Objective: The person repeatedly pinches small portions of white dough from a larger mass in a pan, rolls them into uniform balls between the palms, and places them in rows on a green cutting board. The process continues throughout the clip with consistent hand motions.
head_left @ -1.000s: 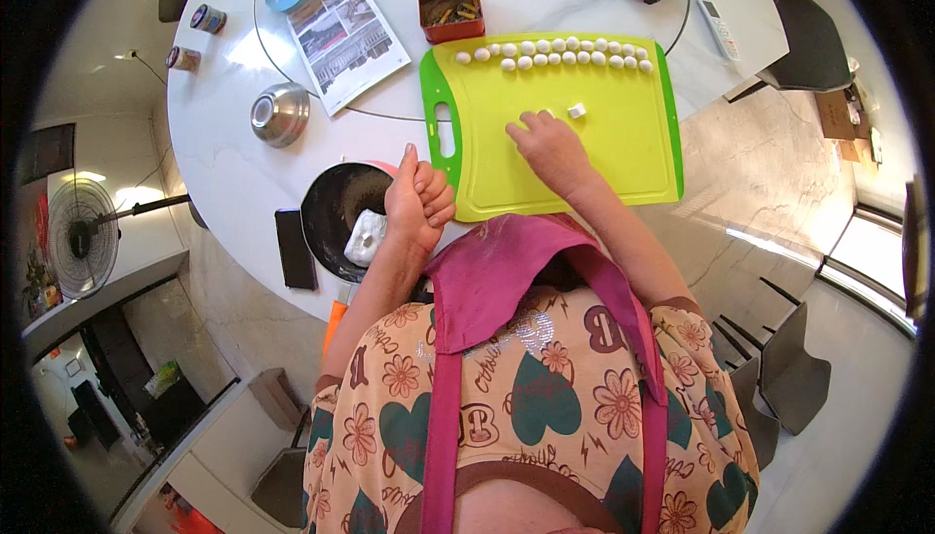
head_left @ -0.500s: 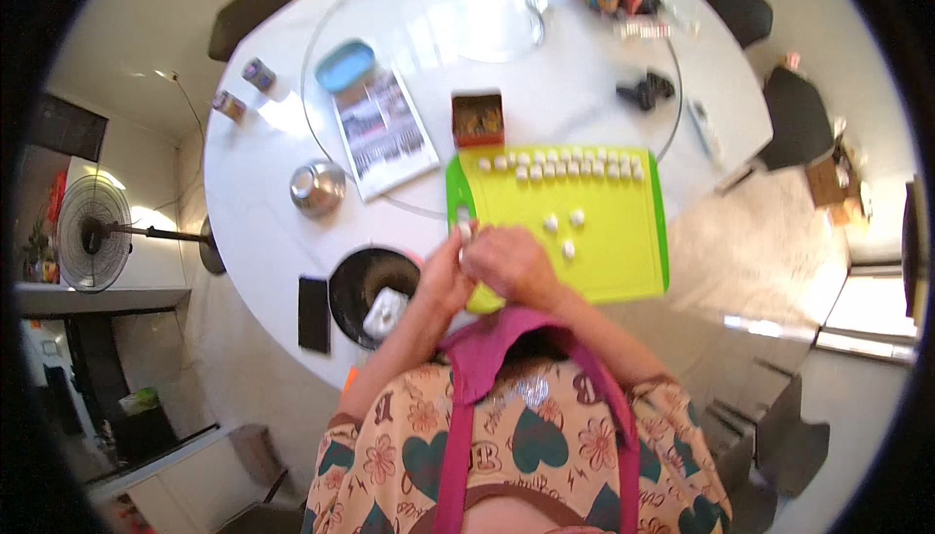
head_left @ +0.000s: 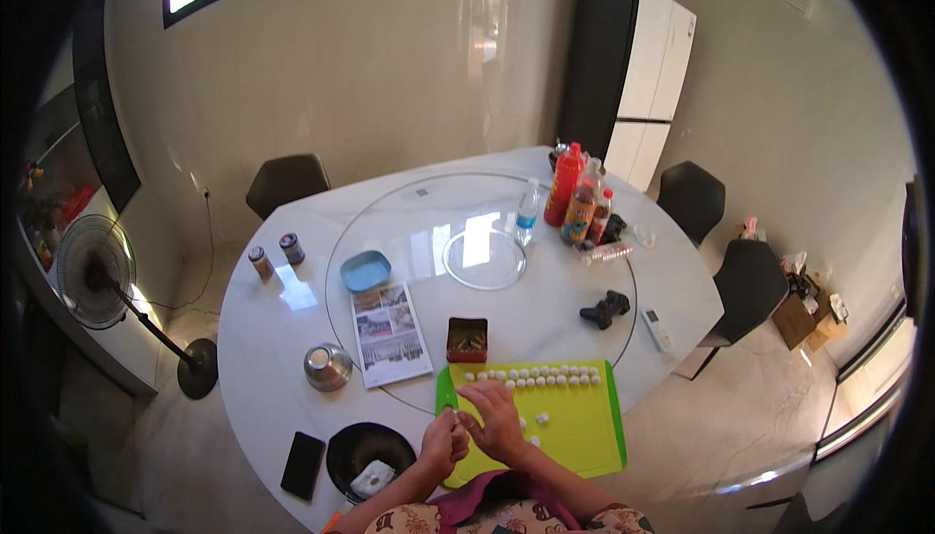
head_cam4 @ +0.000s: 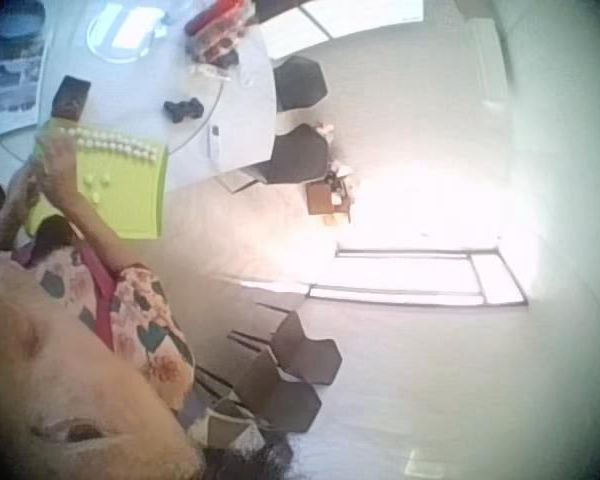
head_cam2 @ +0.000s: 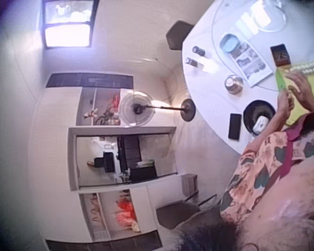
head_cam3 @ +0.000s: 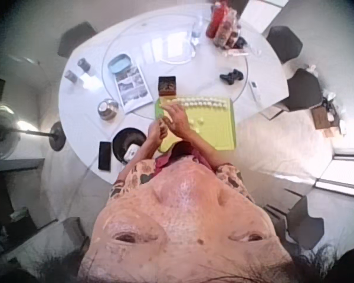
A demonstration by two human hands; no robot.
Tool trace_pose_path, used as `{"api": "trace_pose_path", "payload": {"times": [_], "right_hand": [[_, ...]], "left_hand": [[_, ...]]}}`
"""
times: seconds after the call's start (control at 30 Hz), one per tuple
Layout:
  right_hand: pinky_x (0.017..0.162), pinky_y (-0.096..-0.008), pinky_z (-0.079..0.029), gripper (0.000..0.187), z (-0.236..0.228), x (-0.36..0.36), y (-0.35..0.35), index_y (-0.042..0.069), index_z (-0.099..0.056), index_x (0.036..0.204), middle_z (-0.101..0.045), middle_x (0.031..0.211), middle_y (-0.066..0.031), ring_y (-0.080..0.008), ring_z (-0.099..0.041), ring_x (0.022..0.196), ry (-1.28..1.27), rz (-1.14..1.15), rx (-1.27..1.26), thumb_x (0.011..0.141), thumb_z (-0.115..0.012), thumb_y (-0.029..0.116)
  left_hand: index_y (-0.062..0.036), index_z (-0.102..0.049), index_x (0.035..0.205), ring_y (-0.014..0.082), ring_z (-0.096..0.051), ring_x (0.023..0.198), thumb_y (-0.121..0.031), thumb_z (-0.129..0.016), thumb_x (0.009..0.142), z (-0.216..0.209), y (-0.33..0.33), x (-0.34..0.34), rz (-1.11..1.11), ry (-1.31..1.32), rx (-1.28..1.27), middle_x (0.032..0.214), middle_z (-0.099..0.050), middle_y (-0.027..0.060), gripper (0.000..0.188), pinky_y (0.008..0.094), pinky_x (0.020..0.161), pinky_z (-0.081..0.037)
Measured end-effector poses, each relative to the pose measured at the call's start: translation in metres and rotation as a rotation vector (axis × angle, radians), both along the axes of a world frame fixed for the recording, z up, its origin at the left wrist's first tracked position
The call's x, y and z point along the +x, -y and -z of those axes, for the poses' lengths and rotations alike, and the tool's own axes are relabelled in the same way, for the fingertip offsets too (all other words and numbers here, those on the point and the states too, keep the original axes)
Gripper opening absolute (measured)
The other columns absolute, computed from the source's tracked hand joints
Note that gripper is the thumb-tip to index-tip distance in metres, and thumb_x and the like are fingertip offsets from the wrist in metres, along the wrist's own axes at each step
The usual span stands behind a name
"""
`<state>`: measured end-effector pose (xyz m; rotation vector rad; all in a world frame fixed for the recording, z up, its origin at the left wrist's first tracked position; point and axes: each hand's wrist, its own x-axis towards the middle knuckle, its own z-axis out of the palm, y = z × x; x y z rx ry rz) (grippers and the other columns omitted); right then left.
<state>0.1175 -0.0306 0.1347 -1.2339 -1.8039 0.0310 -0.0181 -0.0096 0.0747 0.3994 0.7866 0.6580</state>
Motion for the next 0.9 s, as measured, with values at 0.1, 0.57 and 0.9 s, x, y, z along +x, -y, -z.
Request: {"api": "trace_pose_path", "payload": {"times": [0.1,0.57,0.9], "right_hand": [[0.097,-0.0451,-0.041,0.04,-0.004,-0.013,-0.012,0.006,-0.059,0.119,-0.06,0.116,-0.0129,-0.033,-0.055,0.11,0.013,-0.074,0.054,0.084,-0.066,0.023],[0.115,-0.0557,-0.016,0.06,0.039,-0.042,-0.011,0.01,-0.051,0.137,-0.037,0.149,-0.0147,-0.0333,-0.029,0.142,0.296,-0.372,-0.112,0.079,-0.054,0.027],[0.113,-0.0557,-0.02,0.064,0.023,-0.048,-0.009,0.014,-0.043,0.144,-0.028,0.154,-0.017,-0.0347,-0.024,0.143,0.422,-0.421,-0.16,0.084,-0.059,0.028]], "left_hand": [[-0.014,-0.053,0.103,0.0067,-0.045,0.055,-0.027,-0.043,0.099,0.025,-0.002,-0.001,0.025,-0.109,0.243,0.072,-0.045,-0.0042,0.016,0.0215,0.045,-0.034],[-0.0117,-0.027,0.148,0.0247,-0.027,0.141,-0.041,-0.031,0.102,0.029,0.002,0.005,0.081,0.626,0.069,0.152,-0.032,0.0106,0.055,0.0413,0.118,-0.019],[-0.0125,-0.027,0.148,0.0265,-0.026,0.141,-0.043,-0.03,0.102,0.034,-0.001,0.011,0.102,0.651,0.083,0.152,-0.032,0.0103,0.056,0.0428,0.118,-0.018]]}}
